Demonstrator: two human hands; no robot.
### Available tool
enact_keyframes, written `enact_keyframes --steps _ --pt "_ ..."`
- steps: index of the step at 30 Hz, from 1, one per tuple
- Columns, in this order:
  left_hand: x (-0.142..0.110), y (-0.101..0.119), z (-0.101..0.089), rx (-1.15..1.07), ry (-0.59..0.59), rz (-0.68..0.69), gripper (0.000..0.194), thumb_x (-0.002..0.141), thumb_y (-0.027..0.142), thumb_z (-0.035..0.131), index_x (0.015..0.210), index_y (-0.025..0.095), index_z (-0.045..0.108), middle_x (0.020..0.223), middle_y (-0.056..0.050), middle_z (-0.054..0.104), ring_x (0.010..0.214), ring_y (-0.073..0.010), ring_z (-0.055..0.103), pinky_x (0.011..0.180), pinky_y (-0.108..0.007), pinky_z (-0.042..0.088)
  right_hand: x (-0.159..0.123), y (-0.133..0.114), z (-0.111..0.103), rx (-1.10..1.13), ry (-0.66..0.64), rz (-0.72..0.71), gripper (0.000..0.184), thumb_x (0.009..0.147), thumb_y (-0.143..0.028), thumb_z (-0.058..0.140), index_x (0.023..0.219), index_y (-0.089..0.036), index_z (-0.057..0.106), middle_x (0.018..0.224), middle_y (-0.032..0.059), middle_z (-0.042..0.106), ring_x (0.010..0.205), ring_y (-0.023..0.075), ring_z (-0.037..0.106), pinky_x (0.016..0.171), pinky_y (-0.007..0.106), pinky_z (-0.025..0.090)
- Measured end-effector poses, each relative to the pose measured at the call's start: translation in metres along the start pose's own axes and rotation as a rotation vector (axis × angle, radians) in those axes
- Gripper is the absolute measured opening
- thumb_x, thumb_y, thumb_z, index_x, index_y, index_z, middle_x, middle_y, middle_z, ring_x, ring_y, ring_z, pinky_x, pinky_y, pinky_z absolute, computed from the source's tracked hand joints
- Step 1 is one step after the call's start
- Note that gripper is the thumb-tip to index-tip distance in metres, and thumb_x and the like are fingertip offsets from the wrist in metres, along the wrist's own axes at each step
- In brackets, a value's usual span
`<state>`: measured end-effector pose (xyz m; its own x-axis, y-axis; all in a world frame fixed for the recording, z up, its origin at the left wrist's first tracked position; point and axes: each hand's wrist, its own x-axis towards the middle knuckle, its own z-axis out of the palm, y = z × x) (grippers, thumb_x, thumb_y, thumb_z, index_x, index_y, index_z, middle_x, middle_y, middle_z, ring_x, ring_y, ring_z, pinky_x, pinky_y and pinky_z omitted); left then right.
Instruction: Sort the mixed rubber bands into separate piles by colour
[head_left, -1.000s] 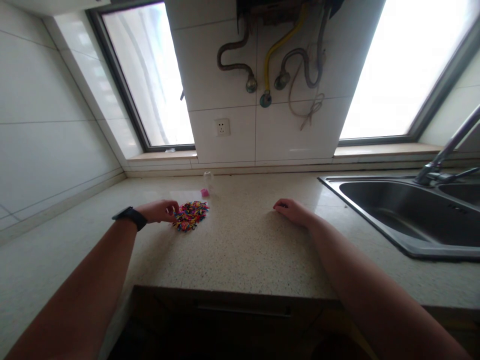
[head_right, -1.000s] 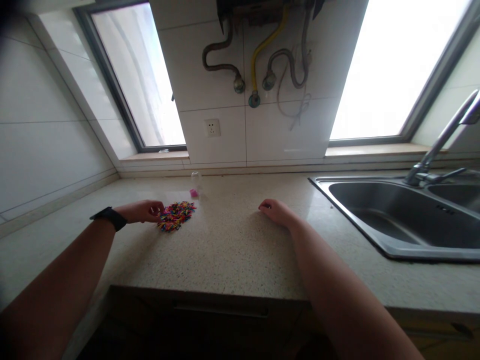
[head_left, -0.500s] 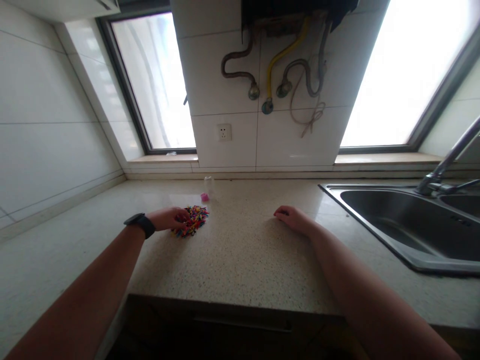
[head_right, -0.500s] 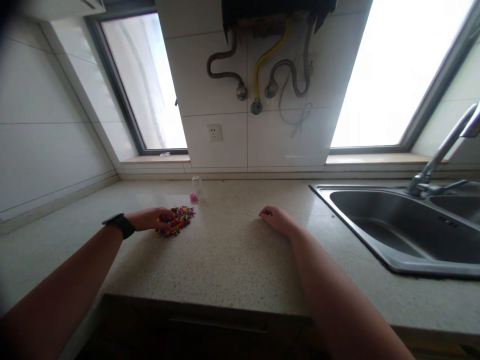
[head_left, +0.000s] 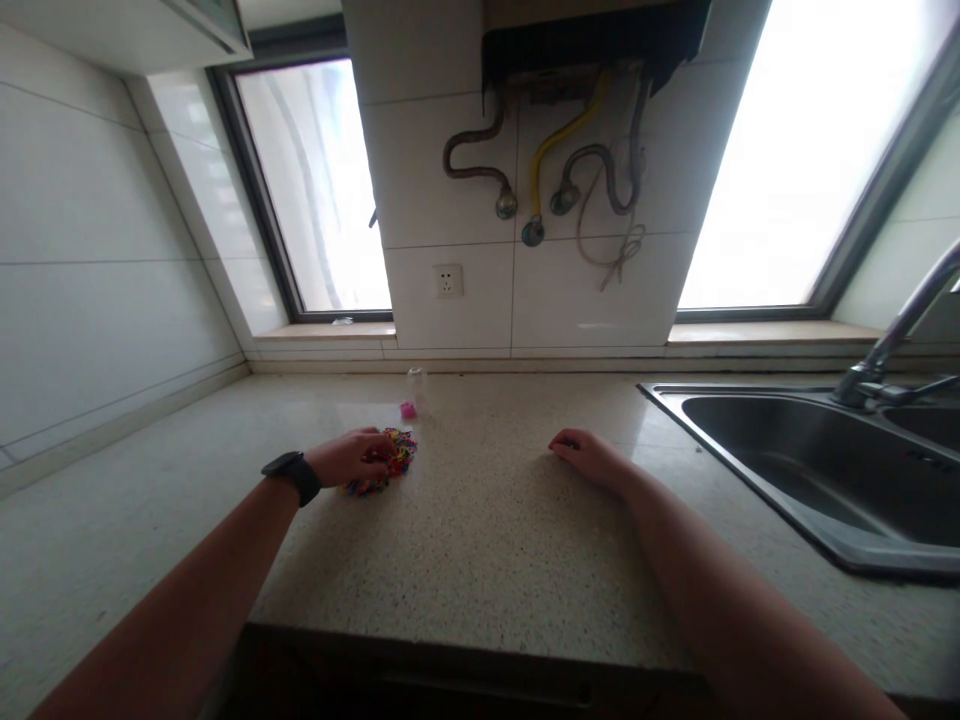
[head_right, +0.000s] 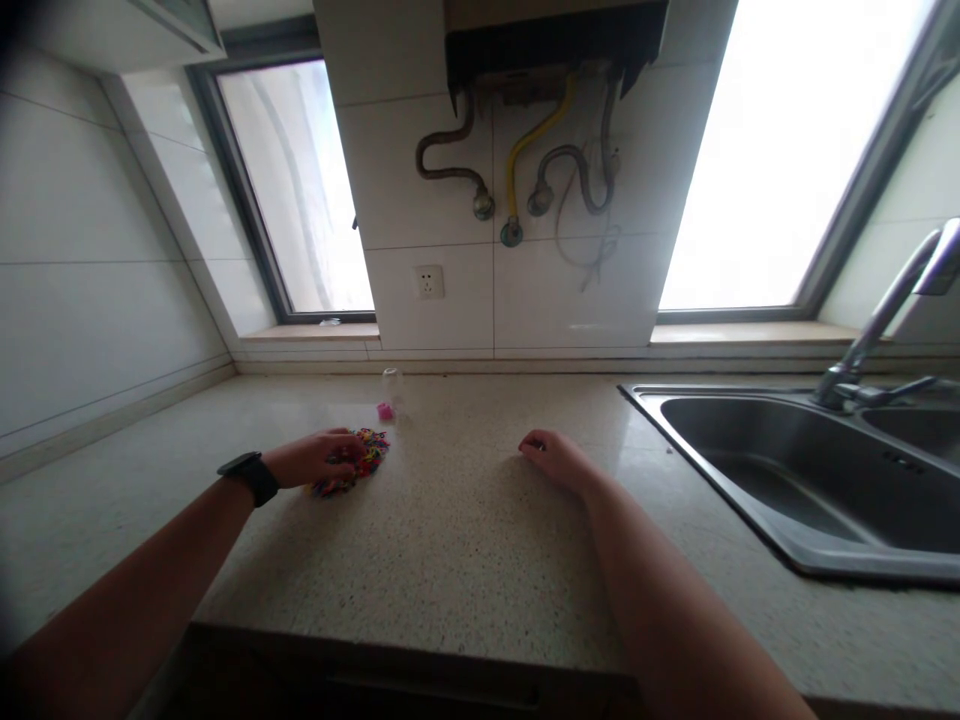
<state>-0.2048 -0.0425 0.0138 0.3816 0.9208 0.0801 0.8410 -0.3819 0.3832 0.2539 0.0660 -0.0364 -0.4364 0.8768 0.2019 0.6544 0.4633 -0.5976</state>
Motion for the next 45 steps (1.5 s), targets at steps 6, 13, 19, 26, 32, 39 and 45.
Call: enact_keyframes --steps 6,13,19,26,32,39,45 --pt "-0.004 -0.007 -0.006 0.076 0.106 -0.016 0.041 0.087 0.05 0.053 0.114 0.024 0.067 0.107 -0.009 0.061 0.094 -0.0227 0.059 0.088 -0.032 0.045 0.002 0.004 0.002 0.015 -0.003 -0.006 0.022 0.088 -0.033 0.054 0.092 -0.019 0.07 0.092 0.0075 0.073 0.085 0.0199 0.065 0.079 0.03 0.048" --pt "-0.011 -0.01 -0.012 0.132 -0.046 -0.057 0.045 0.083 0.057 0.056 0.108 0.022 0.069 0.103 -0.008 0.06 0.087 -0.0212 0.06 0.082 -0.031 0.046 0.004 0.011 0.004 0.023 0.004 -0.018 0.024 0.088 -0.035 0.054 0.093 -0.019 0.071 0.091 0.0071 0.073 0.083 0.0201 0.065 0.077 0.03 0.047" --pt "-0.011 -0.009 -0.016 0.126 -0.067 -0.103 0.044 0.083 0.058 0.054 0.107 0.023 0.068 0.095 -0.006 0.064 0.083 -0.021 0.059 0.076 -0.03 0.046 0.003 0.009 0.003 0.017 -0.001 -0.01 0.024 0.088 -0.035 0.053 0.095 -0.019 0.071 0.092 0.0073 0.073 0.085 0.0201 0.065 0.078 0.03 0.047" --pt "-0.008 -0.017 -0.012 0.172 0.154 -0.036 0.037 0.092 0.044 0.044 0.109 0.022 0.067 0.104 -0.008 0.063 0.09 -0.0205 0.06 0.084 -0.031 0.047 0.003 0.01 0.003 0.022 -0.002 -0.001 0.023 0.088 -0.034 0.054 0.095 -0.02 0.071 0.094 0.0072 0.073 0.086 0.0202 0.065 0.079 0.03 0.047" --pt "-0.003 -0.021 0.004 0.218 0.074 -0.047 0.038 0.089 0.044 0.05 0.119 0.025 0.065 0.108 -0.009 0.062 0.101 -0.0244 0.06 0.093 -0.036 0.045 0.006 0.013 0.003 0.031 -0.01 -0.004 0.023 0.088 -0.033 0.054 0.095 -0.019 0.07 0.094 0.0074 0.073 0.086 0.0202 0.065 0.08 0.03 0.047" --pt "-0.004 -0.021 0.004 0.216 0.142 -0.033 0.039 0.09 0.044 0.049 0.122 0.025 0.063 0.115 -0.009 0.062 0.106 -0.0243 0.058 0.098 -0.037 0.044 0.001 0.002 0.001 0.035 -0.007 0.022 0.024 0.088 -0.035 0.053 0.093 -0.019 0.07 0.091 0.007 0.072 0.085 0.0204 0.065 0.077 0.031 0.046" --pt "0.002 -0.013 0.017 0.289 0.201 -0.069 0.052 0.094 0.055 0.04 0.136 0.027 0.054 0.14 -0.009 0.052 0.128 -0.0282 0.046 0.11 -0.045 0.033 0.0 0.0 -0.001 0.029 -0.005 0.02 0.023 0.088 -0.035 0.054 0.094 -0.02 0.07 0.092 0.007 0.072 0.085 0.0206 0.065 0.079 0.031 0.046"
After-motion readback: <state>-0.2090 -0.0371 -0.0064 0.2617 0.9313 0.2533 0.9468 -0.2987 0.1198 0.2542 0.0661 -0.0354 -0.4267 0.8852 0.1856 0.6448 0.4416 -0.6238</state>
